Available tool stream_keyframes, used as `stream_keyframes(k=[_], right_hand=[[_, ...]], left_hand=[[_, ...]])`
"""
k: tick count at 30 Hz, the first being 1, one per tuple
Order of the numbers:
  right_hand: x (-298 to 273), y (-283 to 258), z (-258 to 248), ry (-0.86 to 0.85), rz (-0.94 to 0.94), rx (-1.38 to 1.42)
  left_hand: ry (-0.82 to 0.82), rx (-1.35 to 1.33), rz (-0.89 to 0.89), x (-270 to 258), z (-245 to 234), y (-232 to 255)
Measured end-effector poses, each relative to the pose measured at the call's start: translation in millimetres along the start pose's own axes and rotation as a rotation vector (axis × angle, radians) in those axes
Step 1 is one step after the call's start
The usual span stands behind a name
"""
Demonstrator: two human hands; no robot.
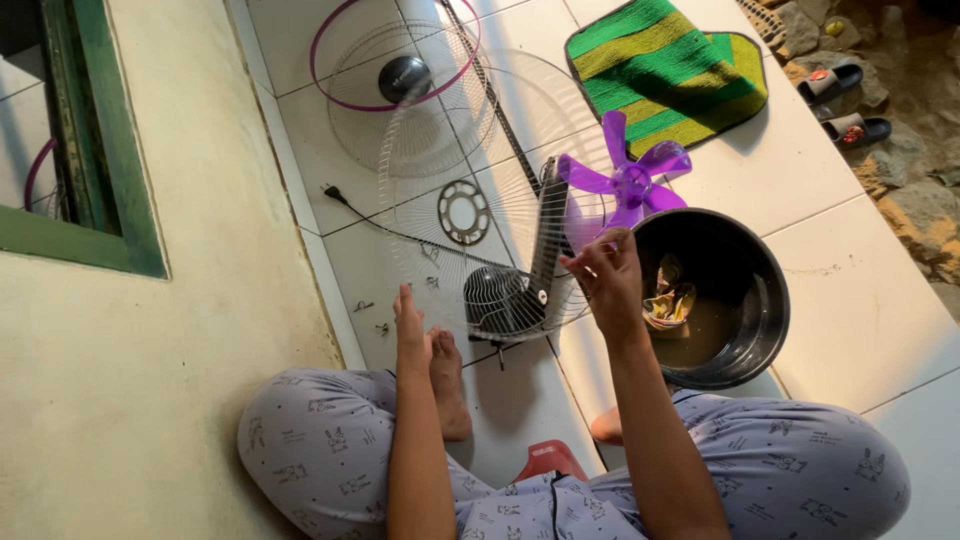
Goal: The person sits on a tiled floor and assembles an electric fan. They attach the purple fan blades to the motor shaft, secure them with a nut, and then place the front wire cage over the blades.
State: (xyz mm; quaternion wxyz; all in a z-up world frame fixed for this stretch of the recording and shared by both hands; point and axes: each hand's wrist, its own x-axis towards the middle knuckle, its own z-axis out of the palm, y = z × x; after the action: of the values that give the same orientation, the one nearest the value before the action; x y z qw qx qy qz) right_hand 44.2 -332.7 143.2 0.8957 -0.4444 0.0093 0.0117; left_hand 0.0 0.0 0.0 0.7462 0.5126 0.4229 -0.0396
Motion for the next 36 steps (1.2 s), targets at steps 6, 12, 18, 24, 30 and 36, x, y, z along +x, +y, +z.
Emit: stream_keyframes(k=[6, 12, 18, 24, 30, 36], right_hand=[[-0.5, -11.1, 75.4, -0.303, -0.121, -0.470], [-14.2, -2.0, 117.0, -0.684, -0.324, -1.270], [-42.6, 49.9, 84.6, -0.741, -0.675, -1.537], [-66.5, 90.9, 40.7, -0.627, -0.621, -1.585], [-48.6, 87.9, 29.2, -0.576, -0.347, -1.667], [-17.4, 93.6, -14.8, 0.035, -0.171, -1.293]], left_hand=[[-0.247, -0.155, 0.246, -69.4, 22.5, 79.6], [-0.258, -0.436, 0.352, -106.5, 9.4, 111.2], [0.219, -0.241, 0.007, -61.4, -1.4, 44.9], [0.235, -0.427, -0.021, -8.1, -14.8, -52.3], [0.291, -0.403, -0.011, -5.6, -4.0, -67.2], [0.266, -0.394, 0.021, -28.5, 20.1, -53.5]])
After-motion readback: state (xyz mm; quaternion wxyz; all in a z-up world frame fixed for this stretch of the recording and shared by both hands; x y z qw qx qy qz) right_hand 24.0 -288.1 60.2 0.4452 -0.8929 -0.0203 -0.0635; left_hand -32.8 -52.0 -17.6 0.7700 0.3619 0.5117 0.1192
